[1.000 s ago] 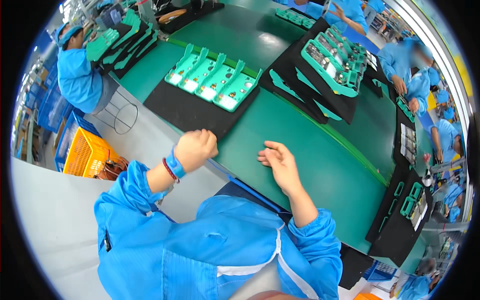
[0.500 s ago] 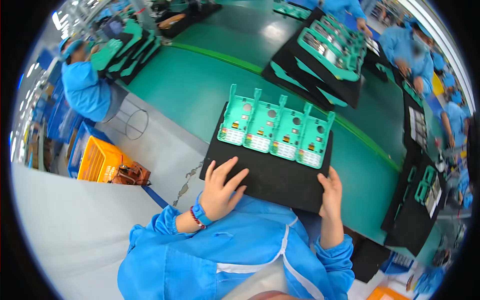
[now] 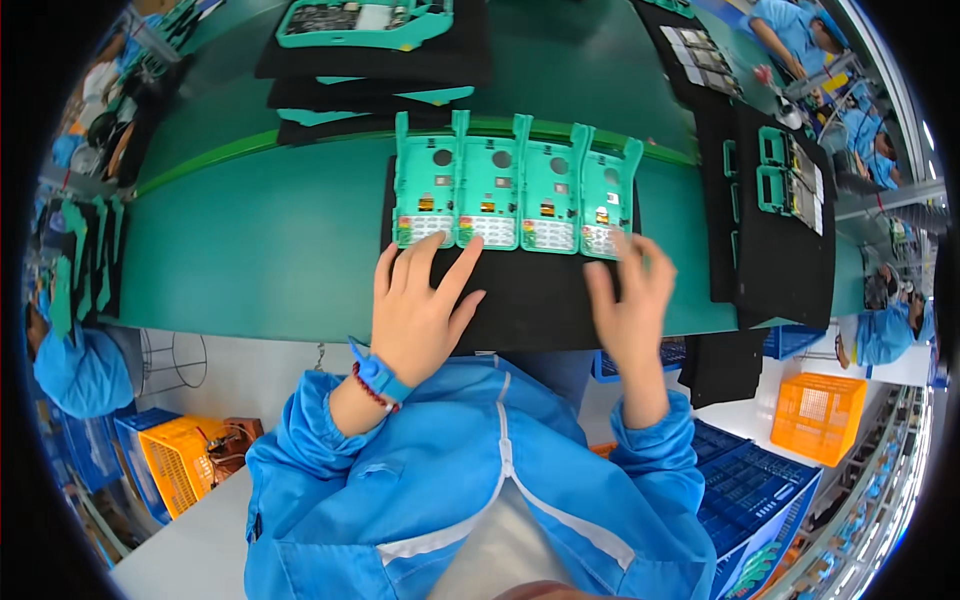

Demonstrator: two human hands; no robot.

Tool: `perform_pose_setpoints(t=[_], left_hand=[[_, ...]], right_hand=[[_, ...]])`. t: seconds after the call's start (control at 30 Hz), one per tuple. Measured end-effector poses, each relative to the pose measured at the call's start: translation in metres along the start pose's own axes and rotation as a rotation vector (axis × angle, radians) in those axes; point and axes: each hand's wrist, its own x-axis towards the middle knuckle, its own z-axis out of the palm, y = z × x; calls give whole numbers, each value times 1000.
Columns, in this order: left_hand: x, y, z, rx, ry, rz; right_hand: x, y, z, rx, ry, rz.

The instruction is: The person moves a tray of green device shells forward, picks up a circuit board, and fits it into a shell by hand. They repeat this process for the other shells on the tray before moving the completed tray aside and pulling a new one forward.

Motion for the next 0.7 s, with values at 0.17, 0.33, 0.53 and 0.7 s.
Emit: perform_pose_setpoints(t=[0.17,0.33,0.53,0.7], left_hand=[[17,-3,32,-15,64,-30],[16,-1,34,-120,60,13],[17,5,18,-137,33,-27],[24,12,22,-225,20,2]], right_hand=[[1,-18,9,-3,-39,-128],[7,-2,1,95,-50,-157],[62,62,-69,860,336,539],[97,253,-157,1839,200,893]])
